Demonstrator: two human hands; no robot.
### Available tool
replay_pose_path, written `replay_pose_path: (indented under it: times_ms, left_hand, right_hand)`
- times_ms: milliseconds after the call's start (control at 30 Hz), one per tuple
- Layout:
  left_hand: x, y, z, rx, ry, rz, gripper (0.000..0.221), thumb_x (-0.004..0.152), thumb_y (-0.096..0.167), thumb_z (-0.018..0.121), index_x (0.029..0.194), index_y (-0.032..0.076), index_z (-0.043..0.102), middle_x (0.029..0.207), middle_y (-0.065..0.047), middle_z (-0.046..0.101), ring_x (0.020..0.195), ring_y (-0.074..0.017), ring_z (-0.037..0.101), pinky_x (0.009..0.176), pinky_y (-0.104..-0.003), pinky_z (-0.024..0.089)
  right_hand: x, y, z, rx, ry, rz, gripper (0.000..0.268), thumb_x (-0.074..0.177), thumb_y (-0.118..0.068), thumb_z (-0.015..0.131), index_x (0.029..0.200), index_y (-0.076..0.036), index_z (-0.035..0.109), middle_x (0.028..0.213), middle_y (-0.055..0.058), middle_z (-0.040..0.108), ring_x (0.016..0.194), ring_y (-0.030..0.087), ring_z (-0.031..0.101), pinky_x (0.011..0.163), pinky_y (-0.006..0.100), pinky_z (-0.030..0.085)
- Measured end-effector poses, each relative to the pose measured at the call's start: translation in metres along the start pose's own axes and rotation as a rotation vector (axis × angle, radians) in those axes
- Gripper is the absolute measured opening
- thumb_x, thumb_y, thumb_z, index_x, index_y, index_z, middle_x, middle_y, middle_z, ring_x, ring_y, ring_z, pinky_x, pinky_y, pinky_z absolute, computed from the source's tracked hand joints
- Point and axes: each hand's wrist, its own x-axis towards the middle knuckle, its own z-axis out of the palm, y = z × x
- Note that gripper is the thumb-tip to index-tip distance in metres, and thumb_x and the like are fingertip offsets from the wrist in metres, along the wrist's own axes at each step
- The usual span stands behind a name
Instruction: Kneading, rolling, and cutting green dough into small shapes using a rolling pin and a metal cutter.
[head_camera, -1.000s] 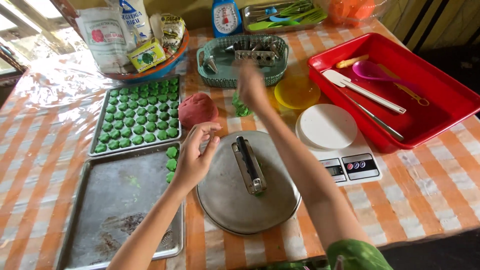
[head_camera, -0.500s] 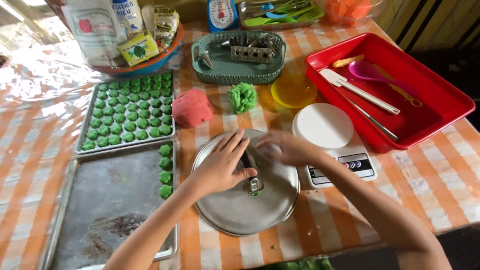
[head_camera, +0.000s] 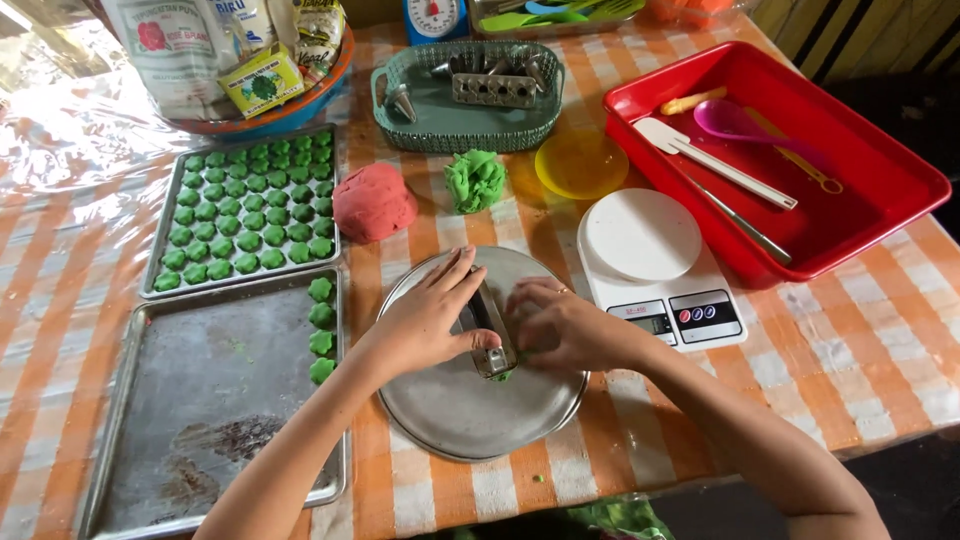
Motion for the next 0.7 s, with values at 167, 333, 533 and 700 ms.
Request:
replay_pose_path:
  times_ms: [167, 333, 533, 700]
  left_hand:
    - [0.003, -0.002, 0.001, 0.025, -0.004, 0.002, 0.101, 0.091, 0.078, 0.048, 0.156, 0.002, 0.037, 0.168, -0.025, 0.021, 0.156, -0.0388, 0.021, 0.123, -0.049, 0.024]
    - [0.002, -0.001, 0.002, 0.041, 0.005, 0.011, 0.102, 0.091, 0.079, 0.048, 0.155, 0.0, 0.04, 0.167, -0.026, 0.023, 0.155, -0.04, 0.023, 0.123, -0.049, 0.026]
    - [0.005, -0.006, 0.008, 0.047, -0.001, 0.011, 0.101, 0.091, 0.079, 0.047, 0.155, 0.001, 0.04, 0.168, -0.025, 0.023, 0.155, -0.0394, 0.023, 0.123, -0.049, 0.025]
    - [0.012, -0.013, 0.019, 0.112, 0.004, 0.014, 0.103, 0.086, 0.081, 0.041, 0.155, 0.006, 0.031, 0.171, -0.018, 0.012, 0.158, -0.0317, 0.01, 0.117, -0.05, 0.03]
  right_hand:
    - [-0.016, -0.021, -0.025, 0.067, -0.244, 0.03, 0.015, 0.082, -0.033, 0.083, 0.09, -0.022, 0.08, 0.121, 0.008, 0.065, 0.125, 0.036, 0.061, 0.099, 0.05, 0.052]
    - [-0.029, 0.002, 0.009, -0.151, -0.049, 0.13, 0.034, 0.09, -0.045, 0.077, 0.085, -0.012, 0.071, 0.097, 0.007, 0.069, 0.097, 0.028, 0.07, 0.084, 0.042, 0.056]
    - [-0.049, -0.031, 0.049, -0.263, 0.257, -0.02, 0.022, 0.096, -0.018, 0.06, 0.116, -0.009, 0.065, 0.115, 0.012, 0.063, 0.106, 0.034, 0.064, 0.086, 0.042, 0.056]
    - [-0.062, -0.042, 0.079, -0.549, 0.281, 0.011, 0.044, 0.095, -0.011, 0.049, 0.137, -0.002, 0.057, 0.121, 0.014, 0.05, 0.1, 0.028, 0.054, 0.079, 0.037, 0.049]
